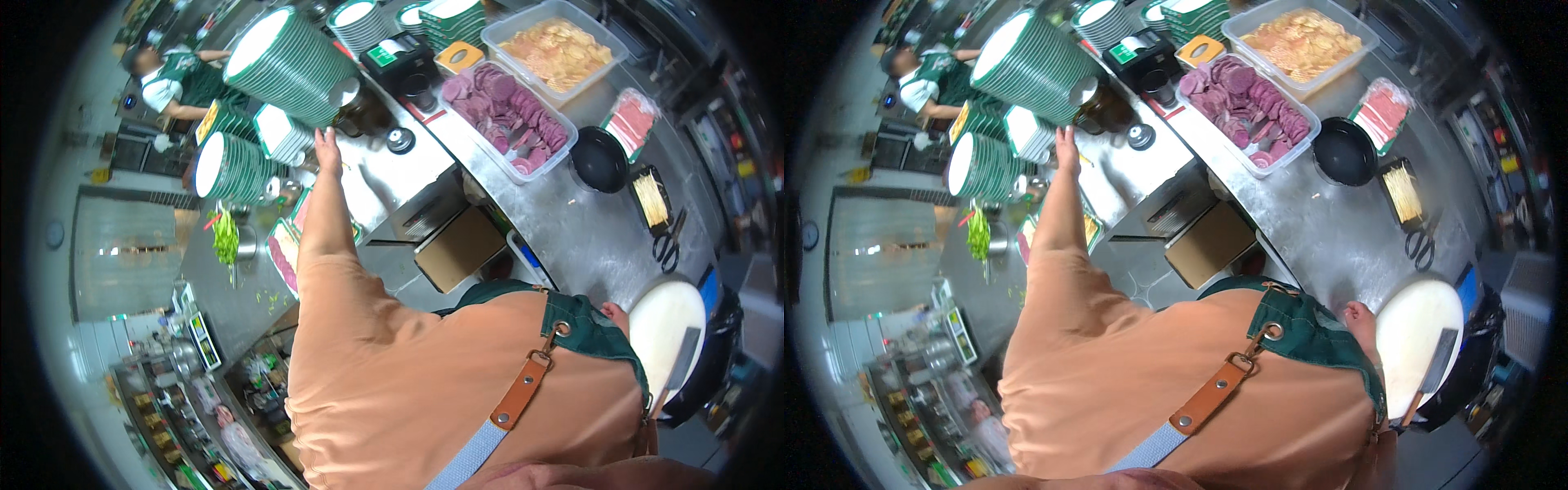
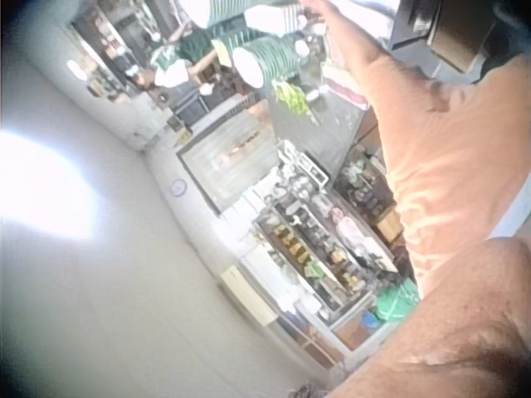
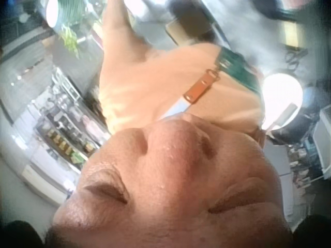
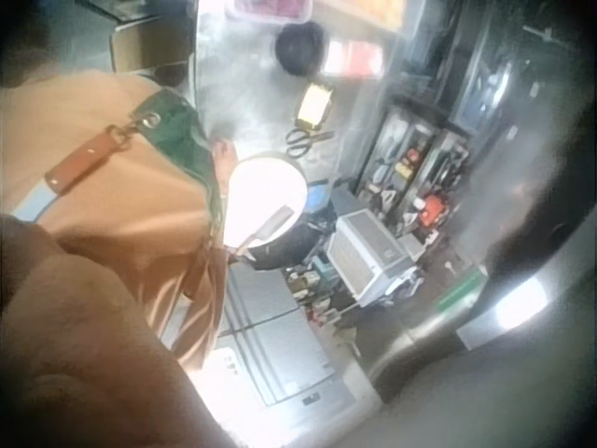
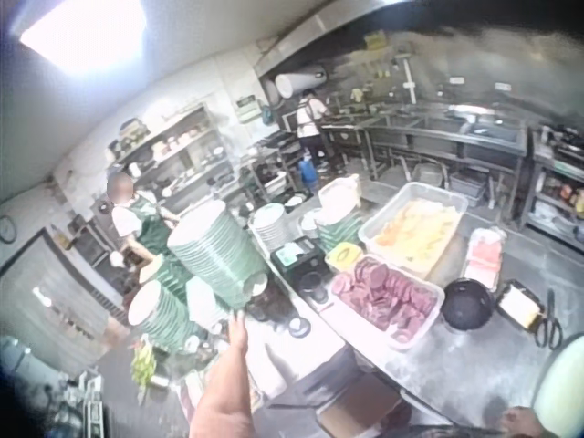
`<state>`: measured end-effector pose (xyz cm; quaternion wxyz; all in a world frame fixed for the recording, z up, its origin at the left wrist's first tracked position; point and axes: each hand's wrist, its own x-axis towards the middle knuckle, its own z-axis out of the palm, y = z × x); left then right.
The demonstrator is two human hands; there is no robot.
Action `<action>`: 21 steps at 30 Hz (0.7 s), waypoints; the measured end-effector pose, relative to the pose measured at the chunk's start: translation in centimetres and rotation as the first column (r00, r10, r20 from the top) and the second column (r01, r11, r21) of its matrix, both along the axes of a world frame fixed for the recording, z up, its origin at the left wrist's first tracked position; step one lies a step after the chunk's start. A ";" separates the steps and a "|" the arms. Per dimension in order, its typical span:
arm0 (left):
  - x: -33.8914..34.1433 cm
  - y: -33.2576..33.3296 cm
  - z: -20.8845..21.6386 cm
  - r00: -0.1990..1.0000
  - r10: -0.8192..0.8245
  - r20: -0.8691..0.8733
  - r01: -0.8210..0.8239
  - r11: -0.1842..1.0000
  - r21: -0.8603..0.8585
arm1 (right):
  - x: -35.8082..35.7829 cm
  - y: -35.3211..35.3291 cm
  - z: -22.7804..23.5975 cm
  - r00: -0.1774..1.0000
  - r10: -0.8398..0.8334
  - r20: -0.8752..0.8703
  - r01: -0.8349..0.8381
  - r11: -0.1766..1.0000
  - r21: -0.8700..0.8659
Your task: The person assembles food trays by placing slices of meat, chips, and noodles into green rectangular containers. They handle each item by hand, arranging them neatly within the trays and stacking the completed trays on the counter.
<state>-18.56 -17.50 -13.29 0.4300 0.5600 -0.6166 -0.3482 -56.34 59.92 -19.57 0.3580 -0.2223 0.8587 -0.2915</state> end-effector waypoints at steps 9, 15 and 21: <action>-4.4 -3.3 -0.3 0.763 0.043 -0.645 0.181 0.944 0.277 | 1.6 4.0 -1.2 0.980 -0.054 -0.190 0.063 0.997 0.042; -5.8 -4.4 1.4 0.726 -0.072 -0.684 0.284 0.937 0.203 | 2.4 7.5 -4.5 0.977 -0.174 -0.124 0.171 0.985 -0.040; -5.4 -4.3 6.7 0.870 -0.251 -0.424 0.387 0.881 0.273 | 1.4 3.7 1.0 0.961 -0.066 -0.270 0.101 0.988 0.116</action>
